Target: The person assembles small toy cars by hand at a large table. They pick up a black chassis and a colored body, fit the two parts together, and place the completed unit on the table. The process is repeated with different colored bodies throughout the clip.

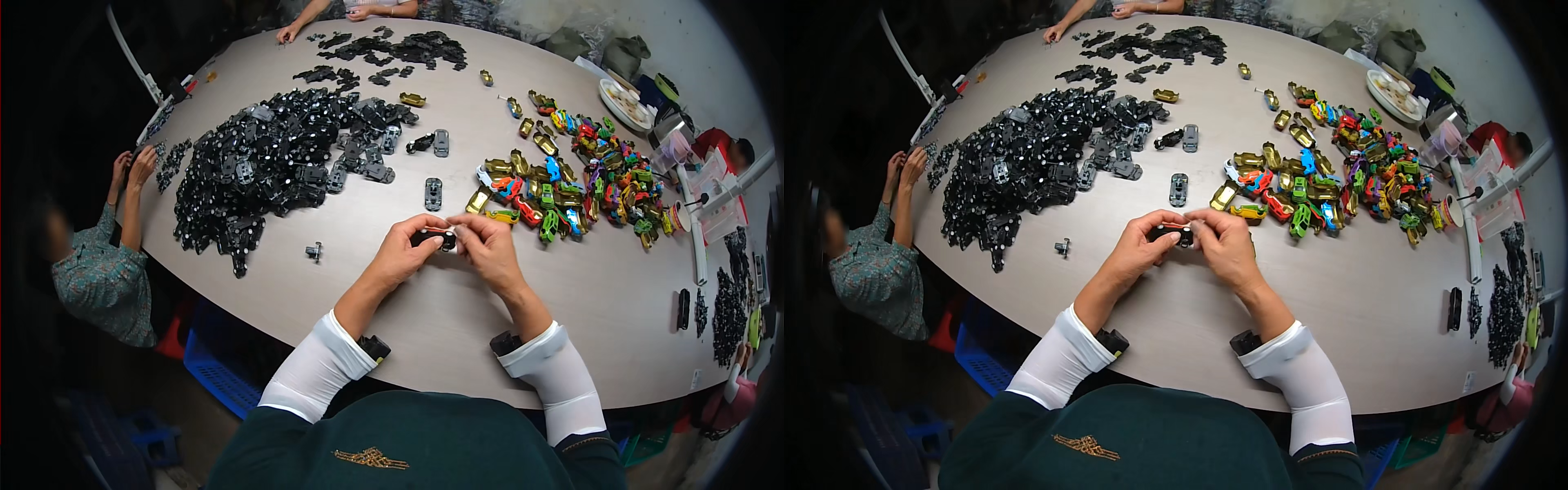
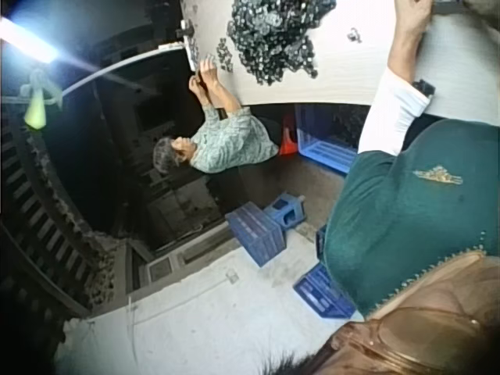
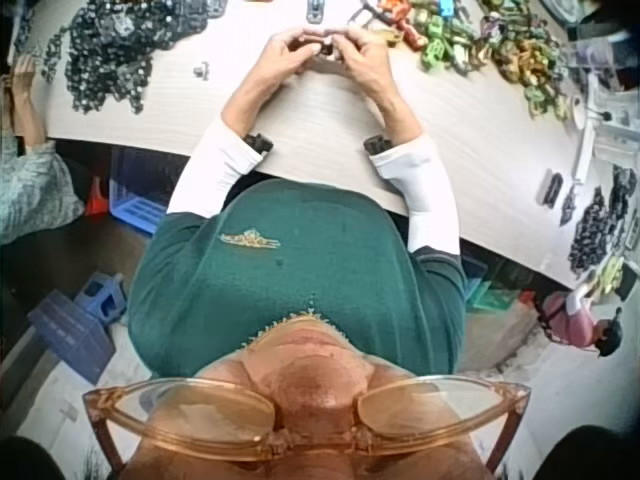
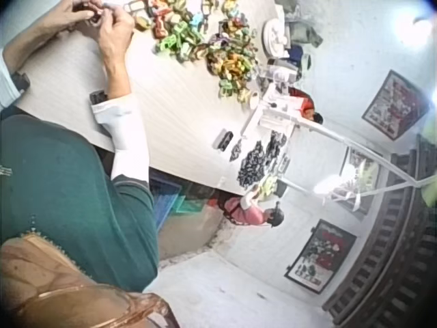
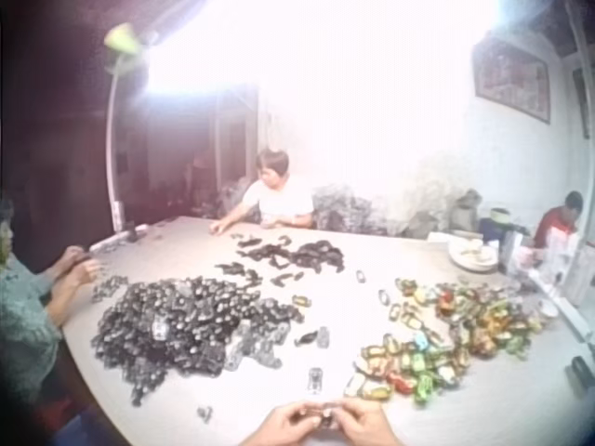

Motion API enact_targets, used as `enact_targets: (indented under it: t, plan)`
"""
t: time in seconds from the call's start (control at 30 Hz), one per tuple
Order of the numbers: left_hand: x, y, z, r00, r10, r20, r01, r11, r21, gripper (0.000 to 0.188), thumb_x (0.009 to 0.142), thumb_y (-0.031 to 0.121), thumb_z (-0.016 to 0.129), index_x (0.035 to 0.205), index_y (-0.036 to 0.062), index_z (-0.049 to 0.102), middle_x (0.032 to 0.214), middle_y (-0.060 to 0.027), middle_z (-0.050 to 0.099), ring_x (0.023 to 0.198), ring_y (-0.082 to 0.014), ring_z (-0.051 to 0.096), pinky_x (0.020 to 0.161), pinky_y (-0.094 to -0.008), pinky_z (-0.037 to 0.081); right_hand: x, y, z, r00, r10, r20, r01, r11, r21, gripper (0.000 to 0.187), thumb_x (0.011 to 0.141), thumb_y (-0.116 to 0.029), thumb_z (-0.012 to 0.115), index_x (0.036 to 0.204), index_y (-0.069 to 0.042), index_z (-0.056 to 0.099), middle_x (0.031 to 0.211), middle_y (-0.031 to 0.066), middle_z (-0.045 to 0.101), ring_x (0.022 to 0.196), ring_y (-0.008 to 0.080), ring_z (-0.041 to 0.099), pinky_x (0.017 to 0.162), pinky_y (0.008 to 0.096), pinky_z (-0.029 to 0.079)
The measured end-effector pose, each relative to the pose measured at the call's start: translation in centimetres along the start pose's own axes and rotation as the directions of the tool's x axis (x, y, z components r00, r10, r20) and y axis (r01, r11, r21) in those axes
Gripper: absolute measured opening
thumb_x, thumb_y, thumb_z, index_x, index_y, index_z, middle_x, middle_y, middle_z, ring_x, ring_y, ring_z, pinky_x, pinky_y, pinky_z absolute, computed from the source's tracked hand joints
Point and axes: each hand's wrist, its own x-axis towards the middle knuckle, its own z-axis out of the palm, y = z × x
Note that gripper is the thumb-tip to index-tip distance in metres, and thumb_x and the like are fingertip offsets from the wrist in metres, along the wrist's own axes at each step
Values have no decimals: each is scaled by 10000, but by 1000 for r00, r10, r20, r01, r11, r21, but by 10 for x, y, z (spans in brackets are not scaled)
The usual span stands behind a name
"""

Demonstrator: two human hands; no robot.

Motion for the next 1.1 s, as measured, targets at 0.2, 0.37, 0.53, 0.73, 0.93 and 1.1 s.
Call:
enact_targets:
  t: [0.2, 0.37, 0.53, 0.73, 0.93, 1.1]
  plan:
    - [8, -14, -17, 981, -126, -146, 67, 933, -354, 301, 852, 134, 718, 1080, 45, 542, 825, -65, 673, 644, -69, 601, 509, -175, 429, -9, -10, 10, 960, 170, 222, -172, 985, -10, 118, 913, -60, 566, 928, -4, 668, 678, -7, 606, 559, 44, 524, 495, 197, 409]
    - [1, 12, -4, 982, -173, -69, 130, 901, -414, 131, 922, 170, 623, 968, 72, 550, 835, -83, 664, 569, -94, 586, 463, -197, 448, -5, -7, 1, 990, 101, 101, -110, 990, 84, 134, 936, -99, 565, 1004, -24, 653, 753, -6, 609, 551, 36, 519, 459, 177, 440]
    - [-2, 6, -2, 977, -210, 44, 211, 901, -380, 136, 934, 227, 603, 919, 97, 563, 700, -33, 615, 460, -41, 473, 378, -172, 336, -5, -14, -1, 961, 227, 156, -263, 924, 278, 186, 950, -118, 546, 1098, -17, 596, 691, -17, 533, 524, 33, 458, 427, 180, 363]
    - [-2, 8, 0, 970, -238, 44, 241, 928, -283, 131, 940, 198, 575, 853, 103, 551, 680, -11, 574, 452, -21, 412, 380, -149, 290, -6, -15, -3, 935, 262, 239, -343, 838, 424, 133, 950, -118, 545, 1015, -7, 581, 673, -16, 525, 504, 37, 427, 425, 180, 322]
    - [-3, 10, 0, 971, -231, 56, 237, 925, -296, 140, 937, 204, 578, 844, 102, 553, 680, -4, 572, 453, -16, 402, 381, -145, 284, -8, -12, 4, 947, 250, 202, -313, 860, 404, 99, 938, -108, 562, 990, -23, 559, 684, 0, 554, 491, 37, 428, 418, 180, 309]
    - [-4, 13, 0, 975, -217, 55, 223, 920, -321, 140, 923, 205, 605, 858, 86, 573, 661, -7, 578, 454, -22, 424, 388, -156, 286, -8, -14, 1, 922, 282, 266, -381, 785, 488, 77, 935, -104, 563, 975, -42, 543, 678, 9, 555, 482, 38, 428, 401, 182, 289]
